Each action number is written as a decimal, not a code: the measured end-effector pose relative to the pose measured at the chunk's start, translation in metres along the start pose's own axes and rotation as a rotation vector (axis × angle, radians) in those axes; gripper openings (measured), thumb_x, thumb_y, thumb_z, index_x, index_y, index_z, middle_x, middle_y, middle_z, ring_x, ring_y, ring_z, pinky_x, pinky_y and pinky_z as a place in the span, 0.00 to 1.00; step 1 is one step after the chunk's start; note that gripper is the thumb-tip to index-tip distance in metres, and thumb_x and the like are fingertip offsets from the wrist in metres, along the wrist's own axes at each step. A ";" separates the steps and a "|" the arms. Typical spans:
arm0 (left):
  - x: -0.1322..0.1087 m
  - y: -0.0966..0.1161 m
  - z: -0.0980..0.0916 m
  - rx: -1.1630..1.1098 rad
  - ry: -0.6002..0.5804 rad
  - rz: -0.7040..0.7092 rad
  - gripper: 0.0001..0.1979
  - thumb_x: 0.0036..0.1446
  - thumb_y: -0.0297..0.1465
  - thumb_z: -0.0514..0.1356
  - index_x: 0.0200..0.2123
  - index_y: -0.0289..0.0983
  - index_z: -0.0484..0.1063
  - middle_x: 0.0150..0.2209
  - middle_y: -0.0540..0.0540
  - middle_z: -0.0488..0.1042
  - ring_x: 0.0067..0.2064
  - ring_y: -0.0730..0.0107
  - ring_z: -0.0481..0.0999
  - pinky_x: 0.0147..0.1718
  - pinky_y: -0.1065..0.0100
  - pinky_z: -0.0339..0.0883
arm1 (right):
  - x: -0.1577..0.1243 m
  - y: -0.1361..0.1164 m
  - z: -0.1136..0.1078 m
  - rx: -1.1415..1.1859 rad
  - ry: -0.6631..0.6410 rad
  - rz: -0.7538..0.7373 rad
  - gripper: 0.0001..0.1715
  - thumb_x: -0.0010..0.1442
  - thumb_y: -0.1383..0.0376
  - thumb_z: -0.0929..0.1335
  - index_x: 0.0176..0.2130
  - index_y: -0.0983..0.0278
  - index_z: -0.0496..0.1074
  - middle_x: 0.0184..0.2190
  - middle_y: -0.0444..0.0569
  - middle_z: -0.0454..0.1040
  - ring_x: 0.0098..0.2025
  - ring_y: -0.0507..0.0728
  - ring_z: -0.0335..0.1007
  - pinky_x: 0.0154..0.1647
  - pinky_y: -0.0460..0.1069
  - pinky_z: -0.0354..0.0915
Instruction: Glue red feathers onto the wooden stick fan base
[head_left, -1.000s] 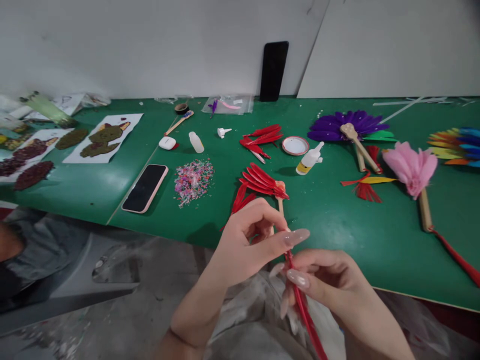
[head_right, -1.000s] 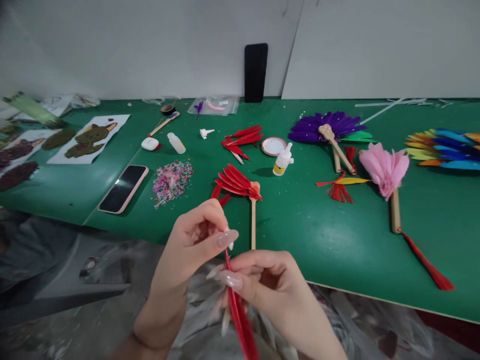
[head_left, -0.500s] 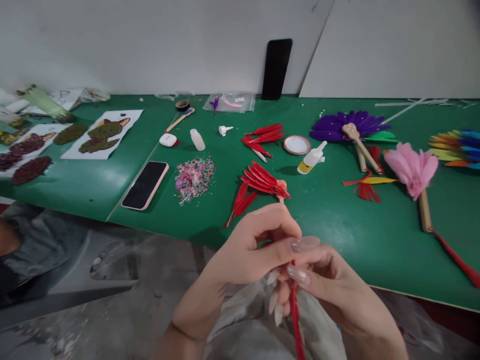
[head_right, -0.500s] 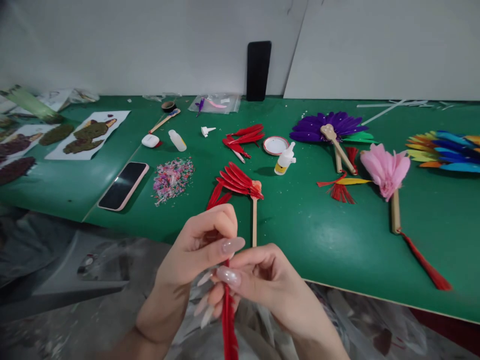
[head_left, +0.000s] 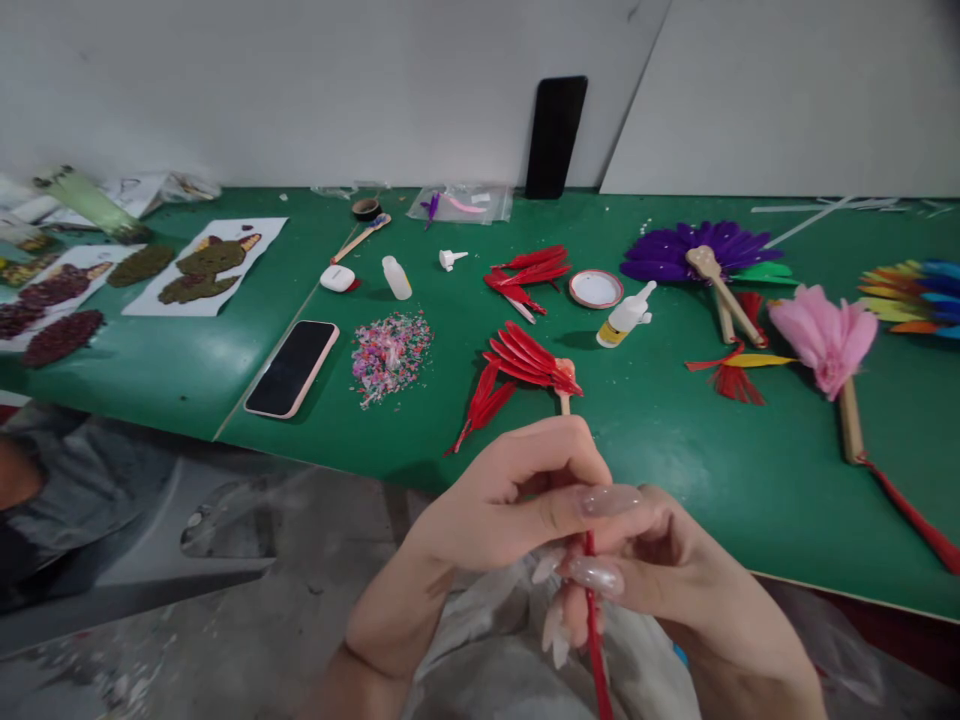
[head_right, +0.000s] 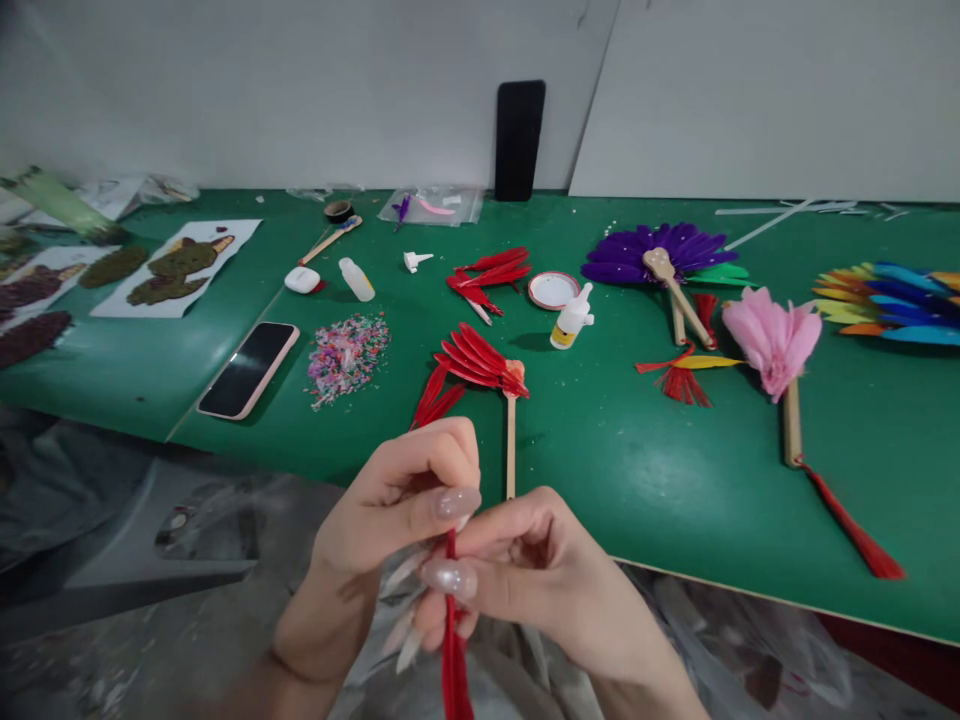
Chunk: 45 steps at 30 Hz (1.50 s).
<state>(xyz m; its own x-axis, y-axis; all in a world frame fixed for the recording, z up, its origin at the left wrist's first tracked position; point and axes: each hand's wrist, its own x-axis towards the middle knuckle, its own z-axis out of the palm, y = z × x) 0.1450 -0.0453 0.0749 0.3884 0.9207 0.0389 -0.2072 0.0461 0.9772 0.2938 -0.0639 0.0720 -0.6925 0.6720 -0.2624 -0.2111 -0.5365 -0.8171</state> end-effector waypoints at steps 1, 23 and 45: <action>0.000 0.000 0.000 -0.008 -0.007 0.013 0.15 0.57 0.39 0.60 0.23 0.36 0.66 0.25 0.51 0.62 0.25 0.77 0.61 0.23 0.72 0.56 | 0.000 0.000 0.000 0.002 0.008 0.000 0.13 0.56 0.57 0.71 0.27 0.61 0.80 0.21 0.45 0.79 0.23 0.52 0.75 0.28 0.46 0.70; 0.006 -0.001 -0.004 0.111 -0.096 0.138 0.10 0.57 0.31 0.60 0.25 0.37 0.67 0.25 0.51 0.63 0.27 0.75 0.62 0.23 0.72 0.57 | -0.003 0.009 -0.009 0.064 -0.016 -0.084 0.11 0.58 0.62 0.70 0.29 0.65 0.81 0.25 0.49 0.81 0.26 0.51 0.76 0.27 0.42 0.69; 0.001 -0.002 -0.007 0.166 -0.061 0.167 0.09 0.58 0.29 0.58 0.25 0.37 0.66 0.26 0.51 0.64 0.27 0.75 0.63 0.22 0.71 0.58 | 0.000 0.010 -0.007 0.077 -0.005 -0.072 0.07 0.59 0.66 0.70 0.32 0.60 0.80 0.26 0.45 0.81 0.28 0.51 0.77 0.31 0.44 0.71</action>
<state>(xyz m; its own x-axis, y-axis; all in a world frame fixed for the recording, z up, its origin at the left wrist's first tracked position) 0.1399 -0.0419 0.0716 0.4154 0.8849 0.2109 -0.1246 -0.1743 0.9768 0.2960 -0.0657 0.0600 -0.6773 0.7076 -0.2013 -0.3127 -0.5246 -0.7918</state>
